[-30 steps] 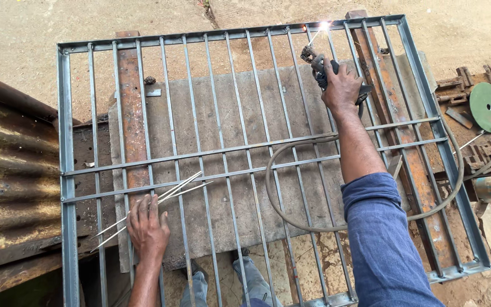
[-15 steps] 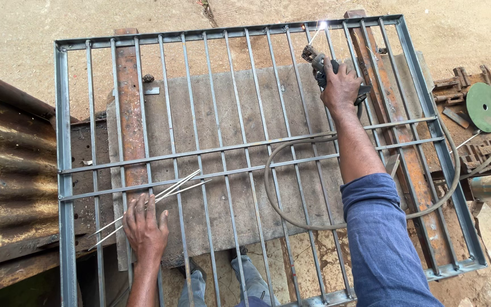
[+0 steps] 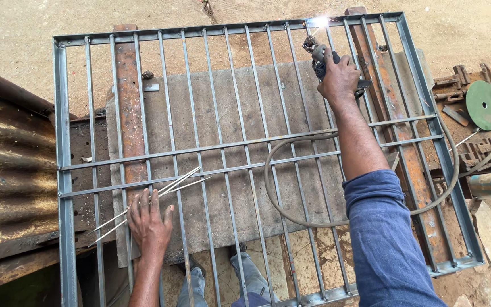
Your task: The person welds metal bars onto a frame using a welding tool, positioning the electrode at the joints to join the components.
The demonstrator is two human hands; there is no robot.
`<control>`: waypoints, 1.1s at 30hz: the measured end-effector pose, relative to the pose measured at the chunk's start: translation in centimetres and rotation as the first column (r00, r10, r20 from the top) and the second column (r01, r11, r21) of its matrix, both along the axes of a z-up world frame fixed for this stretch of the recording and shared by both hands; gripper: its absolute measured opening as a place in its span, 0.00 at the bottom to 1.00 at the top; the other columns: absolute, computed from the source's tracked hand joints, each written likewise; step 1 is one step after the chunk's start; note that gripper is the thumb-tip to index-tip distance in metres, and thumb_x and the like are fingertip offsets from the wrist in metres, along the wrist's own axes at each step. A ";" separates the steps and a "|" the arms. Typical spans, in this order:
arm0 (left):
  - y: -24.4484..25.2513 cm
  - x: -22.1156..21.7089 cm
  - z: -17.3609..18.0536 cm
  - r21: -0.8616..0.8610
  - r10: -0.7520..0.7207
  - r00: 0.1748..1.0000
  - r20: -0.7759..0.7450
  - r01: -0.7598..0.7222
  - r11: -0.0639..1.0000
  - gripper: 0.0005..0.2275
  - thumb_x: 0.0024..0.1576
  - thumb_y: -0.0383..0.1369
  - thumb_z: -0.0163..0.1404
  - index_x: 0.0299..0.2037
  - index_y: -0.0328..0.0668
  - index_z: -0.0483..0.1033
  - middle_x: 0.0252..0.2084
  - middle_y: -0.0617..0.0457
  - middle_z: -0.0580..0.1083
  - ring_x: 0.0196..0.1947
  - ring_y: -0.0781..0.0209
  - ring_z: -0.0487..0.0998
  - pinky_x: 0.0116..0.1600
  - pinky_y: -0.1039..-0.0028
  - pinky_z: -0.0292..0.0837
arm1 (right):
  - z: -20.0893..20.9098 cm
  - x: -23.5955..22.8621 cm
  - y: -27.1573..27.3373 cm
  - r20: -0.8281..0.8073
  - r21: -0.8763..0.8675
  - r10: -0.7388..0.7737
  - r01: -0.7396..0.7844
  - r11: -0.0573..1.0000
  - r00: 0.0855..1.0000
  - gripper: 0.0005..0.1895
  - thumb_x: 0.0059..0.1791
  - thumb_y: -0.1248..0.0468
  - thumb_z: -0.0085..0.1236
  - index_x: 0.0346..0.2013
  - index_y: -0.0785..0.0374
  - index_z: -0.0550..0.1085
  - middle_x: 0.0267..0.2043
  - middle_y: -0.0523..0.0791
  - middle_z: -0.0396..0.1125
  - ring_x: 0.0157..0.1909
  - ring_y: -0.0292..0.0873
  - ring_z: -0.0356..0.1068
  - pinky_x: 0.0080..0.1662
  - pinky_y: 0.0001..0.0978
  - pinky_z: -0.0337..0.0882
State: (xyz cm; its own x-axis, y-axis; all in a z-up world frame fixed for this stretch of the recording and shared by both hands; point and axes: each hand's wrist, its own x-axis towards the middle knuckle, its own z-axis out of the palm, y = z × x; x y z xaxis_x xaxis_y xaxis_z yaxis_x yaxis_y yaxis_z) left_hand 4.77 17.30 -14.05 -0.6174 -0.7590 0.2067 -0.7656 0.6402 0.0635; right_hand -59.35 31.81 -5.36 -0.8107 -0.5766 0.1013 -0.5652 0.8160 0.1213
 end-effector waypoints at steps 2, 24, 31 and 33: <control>0.2 -0.1 -0.1 0.009 0.005 1.000 0.010 -0.005 1.000 0.31 0.58 0.51 0.50 0.70 0.48 0.65 0.73 0.45 0.61 0.75 0.44 0.55 0.76 0.42 0.47 | -0.1 0.0 0.0 -0.016 -0.001 0.005 -0.005 1.000 1.000 0.53 0.41 0.59 0.69 0.78 0.44 0.52 0.53 0.58 0.61 0.50 0.60 0.70 0.48 0.54 0.72; 1.4 -0.5 0.4 0.009 -0.020 1.000 -0.019 0.020 1.000 0.30 0.59 0.51 0.50 0.69 0.45 0.66 0.74 0.44 0.62 0.75 0.43 0.55 0.76 0.42 0.45 | -0.9 -0.5 0.3 -0.015 0.013 0.004 -0.004 1.000 1.000 0.55 0.41 0.60 0.70 0.78 0.42 0.51 0.56 0.57 0.61 0.53 0.61 0.70 0.49 0.59 0.72; 0.1 -5.2 2.5 -0.025 -0.083 0.994 -0.065 0.082 0.996 0.31 0.60 0.53 0.49 0.69 0.44 0.65 0.74 0.43 0.61 0.75 0.42 0.55 0.76 0.41 0.46 | -0.1 -0.2 0.3 0.024 -0.030 -0.019 0.020 0.999 1.000 0.56 0.39 0.58 0.71 0.78 0.43 0.52 0.54 0.60 0.60 0.51 0.62 0.70 0.48 0.56 0.72; 0.1 -7.2 3.0 -0.024 -0.129 0.987 -0.099 0.127 0.992 0.32 0.60 0.55 0.48 0.70 0.45 0.63 0.74 0.44 0.60 0.75 0.43 0.55 0.77 0.41 0.46 | 0.0 -0.1 0.4 0.054 -0.066 -0.033 0.037 0.997 0.998 0.56 0.41 0.58 0.70 0.79 0.43 0.51 0.54 0.59 0.61 0.49 0.62 0.71 0.48 0.56 0.72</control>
